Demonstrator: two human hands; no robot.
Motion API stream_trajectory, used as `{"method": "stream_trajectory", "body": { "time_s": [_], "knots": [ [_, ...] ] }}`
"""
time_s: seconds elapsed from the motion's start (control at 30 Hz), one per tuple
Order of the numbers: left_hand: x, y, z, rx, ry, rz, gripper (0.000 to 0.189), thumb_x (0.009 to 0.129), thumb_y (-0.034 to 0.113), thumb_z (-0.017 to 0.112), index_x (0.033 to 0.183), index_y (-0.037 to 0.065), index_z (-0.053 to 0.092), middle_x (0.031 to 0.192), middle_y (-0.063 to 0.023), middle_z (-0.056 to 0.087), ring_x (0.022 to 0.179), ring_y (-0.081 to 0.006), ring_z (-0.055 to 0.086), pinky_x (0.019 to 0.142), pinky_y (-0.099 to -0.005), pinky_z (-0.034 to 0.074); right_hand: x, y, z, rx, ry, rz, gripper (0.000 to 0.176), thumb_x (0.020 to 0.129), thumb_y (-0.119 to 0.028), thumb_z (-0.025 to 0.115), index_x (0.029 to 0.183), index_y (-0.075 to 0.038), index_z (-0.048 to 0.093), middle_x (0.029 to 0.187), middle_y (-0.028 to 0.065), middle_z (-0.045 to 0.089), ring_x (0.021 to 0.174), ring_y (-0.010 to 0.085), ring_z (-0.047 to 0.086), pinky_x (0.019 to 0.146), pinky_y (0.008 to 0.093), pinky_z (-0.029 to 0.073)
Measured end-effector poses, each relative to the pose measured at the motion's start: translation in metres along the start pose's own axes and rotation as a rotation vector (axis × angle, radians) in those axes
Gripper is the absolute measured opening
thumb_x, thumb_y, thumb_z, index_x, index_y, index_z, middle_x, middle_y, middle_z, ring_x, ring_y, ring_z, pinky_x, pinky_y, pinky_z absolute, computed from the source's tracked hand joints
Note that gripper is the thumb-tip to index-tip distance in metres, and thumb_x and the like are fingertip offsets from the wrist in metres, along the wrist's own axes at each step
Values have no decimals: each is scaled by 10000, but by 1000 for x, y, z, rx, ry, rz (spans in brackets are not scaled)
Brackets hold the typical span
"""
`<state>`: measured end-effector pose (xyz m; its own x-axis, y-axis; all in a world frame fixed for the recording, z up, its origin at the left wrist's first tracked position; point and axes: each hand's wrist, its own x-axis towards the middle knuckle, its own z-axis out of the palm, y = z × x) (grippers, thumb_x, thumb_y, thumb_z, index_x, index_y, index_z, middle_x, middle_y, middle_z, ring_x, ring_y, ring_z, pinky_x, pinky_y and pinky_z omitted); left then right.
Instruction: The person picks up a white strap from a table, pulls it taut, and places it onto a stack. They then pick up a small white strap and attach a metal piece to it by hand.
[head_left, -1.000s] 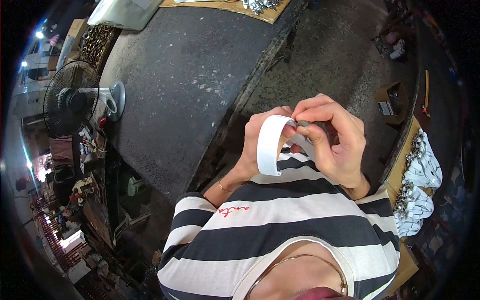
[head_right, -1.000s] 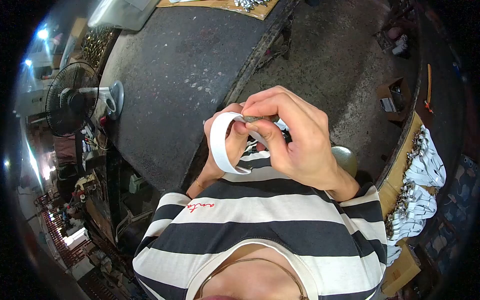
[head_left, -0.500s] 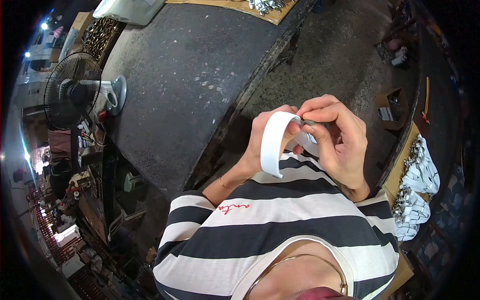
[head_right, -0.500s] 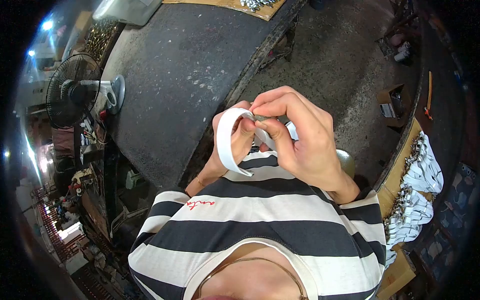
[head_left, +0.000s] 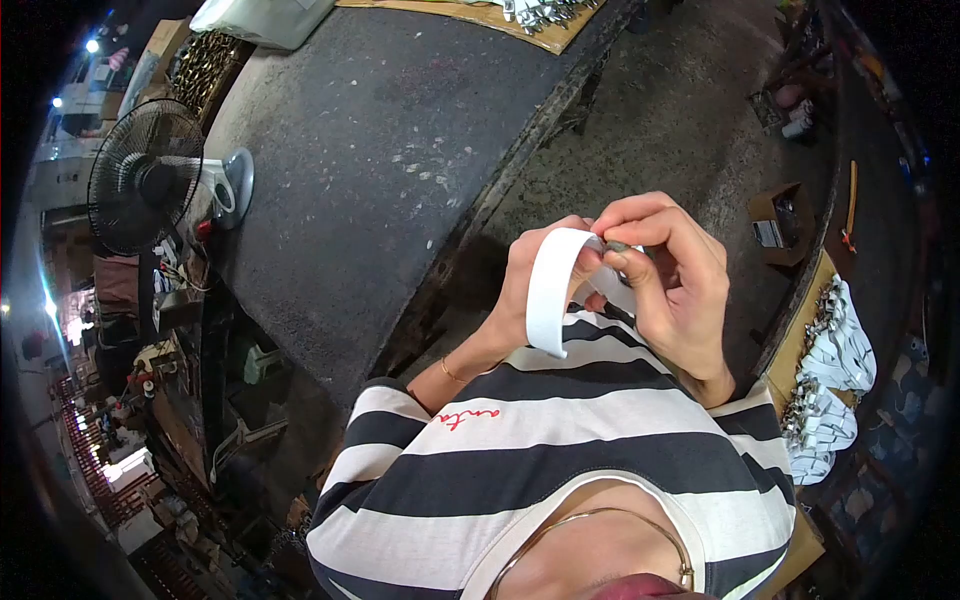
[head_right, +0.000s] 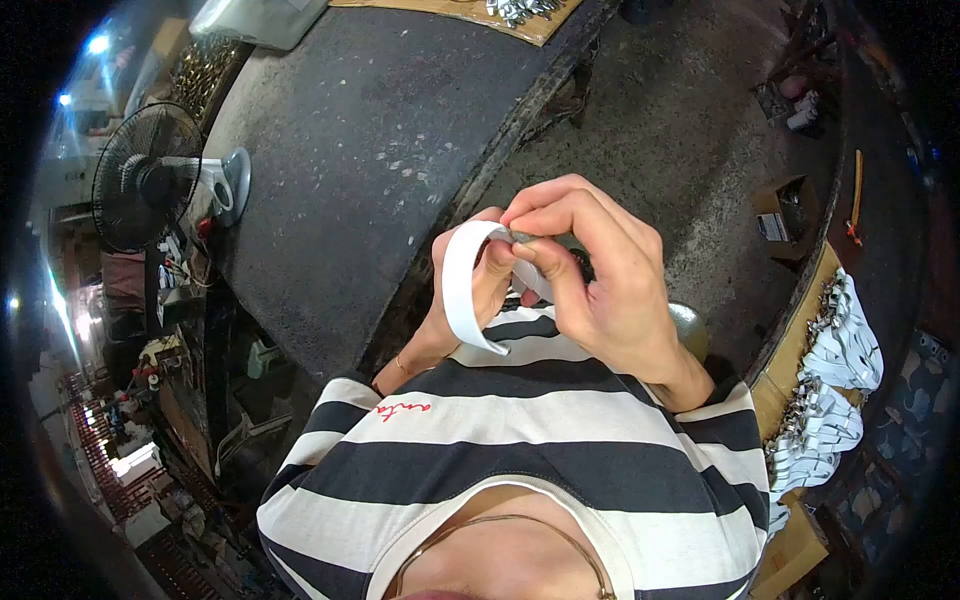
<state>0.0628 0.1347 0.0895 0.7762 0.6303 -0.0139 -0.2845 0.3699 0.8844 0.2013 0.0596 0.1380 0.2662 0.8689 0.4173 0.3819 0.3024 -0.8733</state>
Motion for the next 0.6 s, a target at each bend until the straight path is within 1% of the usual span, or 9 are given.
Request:
{"method": "stream_trajectory", "body": {
  "time_s": [0.07,0.17,0.23,0.27,0.3,0.37,0.4,0.5,0.6],
  "knots": [
    [2,2,0,237,-9,178,413,938,385,652,923,-23,590,796,-47,590,648,-101,621,490,-226,512,0,0,10,28,44,15,113,844,71,652,935,43,590,934,154,660,806,201,679,686,294,529],
    [2,-1,-4,241,60,108,397,935,368,661,930,-23,595,799,-44,593,680,-100,624,499,-227,514,0,8,14,67,89,5,101,892,30,633,971,38,571,930,144,650,782,164,669,633,270,526],
    [3,-3,-4,131,44,123,409,932,372,663,929,-31,591,779,-46,590,655,-106,621,511,-228,517,5,6,7,600,21,330,85,913,1,621,974,34,573,974,134,648,791,140,659,635,260,531],
    [2,-4,-5,53,17,58,435,926,394,664,930,-34,590,777,-47,589,646,-109,621,515,-229,518,4,9,4,668,6,326,73,918,-9,616,971,36,594,1018,124,645,815,133,651,683,270,542],
    [1,-4,-5,-29,-5,-8,460,919,416,664,930,-38,589,775,-48,588,637,-111,621,519,-230,519,4,10,1,670,1,331,73,918,-9,616,971,36,594,1018,124,645,815,133,651,683,270,542],
    [2,-2,-7,-57,-4,-14,511,905,461,662,931,-44,586,801,-58,591,618,-117,620,516,-228,517,4,11,-3,405,-66,116,71,893,10,631,957,38,621,1019,122,646,833,144,654,724,282,545],
    [1,2,-5,-70,3,-31,524,900,473,663,935,-44,588,815,-63,593,617,-120,618,512,-231,515,5,11,-3,406,-68,120,71,893,10,631,957,38,621,1019,122,646,833,144,654,724,282,545],
    [1,1,-6,-78,-6,-47,489,913,438,668,946,-43,592,842,-70,595,610,-127,611,500,-241,509,5,9,-5,31,-78,-69,98,846,48,647,941,28,636,959,139,660,812,174,664,703,281,528],
    [3,1,-9,300,-60,139,359,951,322,651,950,-33,597,786,-48,587,601,-110,598,497,-233,500,4,8,4,-5,-11,-41,101,838,49,659,933,25,633,933,146,663,789,178,666,667,275,521]
  ]
}}
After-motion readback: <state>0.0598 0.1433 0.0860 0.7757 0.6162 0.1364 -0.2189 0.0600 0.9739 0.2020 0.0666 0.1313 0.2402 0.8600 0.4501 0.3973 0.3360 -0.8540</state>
